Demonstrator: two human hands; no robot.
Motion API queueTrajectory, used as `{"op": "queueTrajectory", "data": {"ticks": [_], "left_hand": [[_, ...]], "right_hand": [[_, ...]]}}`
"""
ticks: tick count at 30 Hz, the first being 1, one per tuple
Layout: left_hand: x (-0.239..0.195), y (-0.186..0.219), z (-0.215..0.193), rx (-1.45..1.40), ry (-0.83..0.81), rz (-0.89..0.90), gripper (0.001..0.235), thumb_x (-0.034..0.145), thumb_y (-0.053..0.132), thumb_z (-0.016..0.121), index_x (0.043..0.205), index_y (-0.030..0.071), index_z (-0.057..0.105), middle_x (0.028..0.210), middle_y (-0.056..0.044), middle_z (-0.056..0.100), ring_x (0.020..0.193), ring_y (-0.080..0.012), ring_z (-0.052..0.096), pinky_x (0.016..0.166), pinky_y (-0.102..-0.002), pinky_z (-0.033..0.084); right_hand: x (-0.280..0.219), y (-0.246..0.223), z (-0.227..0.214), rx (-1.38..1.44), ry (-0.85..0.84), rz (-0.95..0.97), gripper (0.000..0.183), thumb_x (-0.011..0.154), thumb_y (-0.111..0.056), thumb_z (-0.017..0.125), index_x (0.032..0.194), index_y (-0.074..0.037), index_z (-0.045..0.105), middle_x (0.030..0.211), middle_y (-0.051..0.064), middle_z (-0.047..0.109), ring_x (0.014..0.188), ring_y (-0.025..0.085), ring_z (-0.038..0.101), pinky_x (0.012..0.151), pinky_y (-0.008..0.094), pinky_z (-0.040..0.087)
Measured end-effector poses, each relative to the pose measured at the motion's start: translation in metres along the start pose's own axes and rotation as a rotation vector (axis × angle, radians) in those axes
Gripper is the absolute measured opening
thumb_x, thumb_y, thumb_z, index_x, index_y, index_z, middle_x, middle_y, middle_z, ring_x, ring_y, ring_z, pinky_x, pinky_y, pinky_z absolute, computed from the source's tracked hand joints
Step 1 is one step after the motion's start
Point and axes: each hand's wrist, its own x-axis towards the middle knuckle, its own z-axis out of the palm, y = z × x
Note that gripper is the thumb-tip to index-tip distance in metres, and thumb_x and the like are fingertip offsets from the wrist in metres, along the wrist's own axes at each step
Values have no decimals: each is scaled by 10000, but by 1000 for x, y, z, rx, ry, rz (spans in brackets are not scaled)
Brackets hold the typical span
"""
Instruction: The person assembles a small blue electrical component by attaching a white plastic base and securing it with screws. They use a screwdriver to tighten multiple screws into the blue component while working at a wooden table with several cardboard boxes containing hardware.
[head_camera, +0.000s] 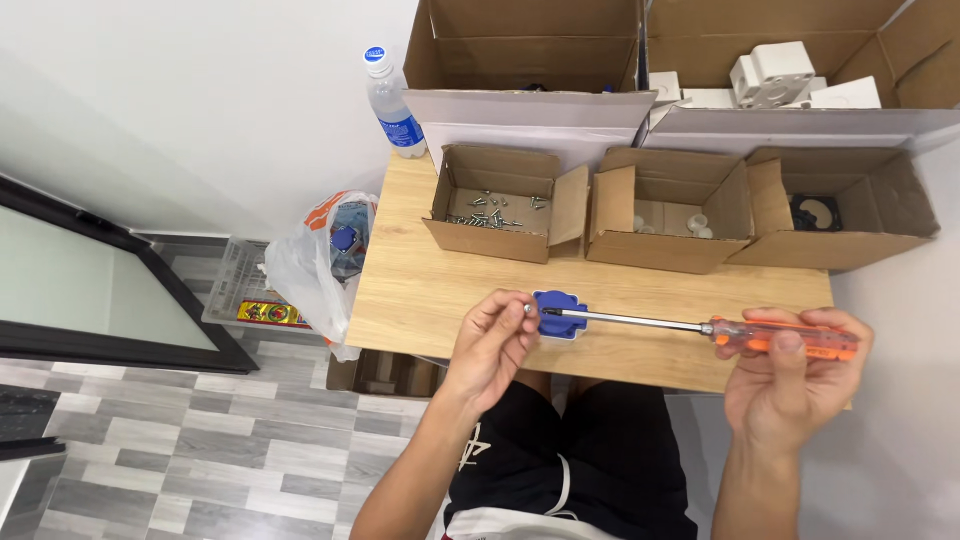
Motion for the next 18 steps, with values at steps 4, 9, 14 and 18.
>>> {"op": "queueTrajectory", "data": {"ticks": [4, 9, 14, 18], "left_hand": [[2, 1, -2, 20, 35, 56, 89, 997, 2, 668, 1080, -23, 691, 928, -158, 666, 798, -166, 641, 699, -223, 560], [0, 0, -1, 81, 40, 110, 118, 978, -21, 685, 1093, -39, 698, 955, -187, 699, 812, -182, 681, 745, -236, 589], [-2, 3, 3, 166, 19, 132, 132, 971, -35, 693, 1102, -37, 704, 977, -148, 710, 829, -177, 698, 751, -232, 610], [-3, 4, 8, 238, 8, 154, 142, 963, -20, 712, 1105, -24, 708, 975, -129, 699, 833, -171, 686, 741, -227, 592]], "right_hand": [[-1, -5, 6, -47, -1, -16, 364, 1041, -226, 690, 1263, -125, 419, 1037, 233, 654, 716, 373, 678, 550, 335, 555], [-1, -3, 4, -76, -27, -37, 366, 1047, -228, 681, 1268, -120, 410, 1041, 242, 657, 696, 376, 673, 551, 360, 575], [-1, -2, 6, -83, -29, -49, 383, 1041, -236, 686, 1267, -127, 396, 1031, 238, 654, 670, 366, 657, 546, 364, 574], [0, -3, 7, -95, -22, -52, 387, 1041, -236, 687, 1268, -125, 393, 1027, 245, 650, 672, 387, 664, 541, 373, 576]]}}
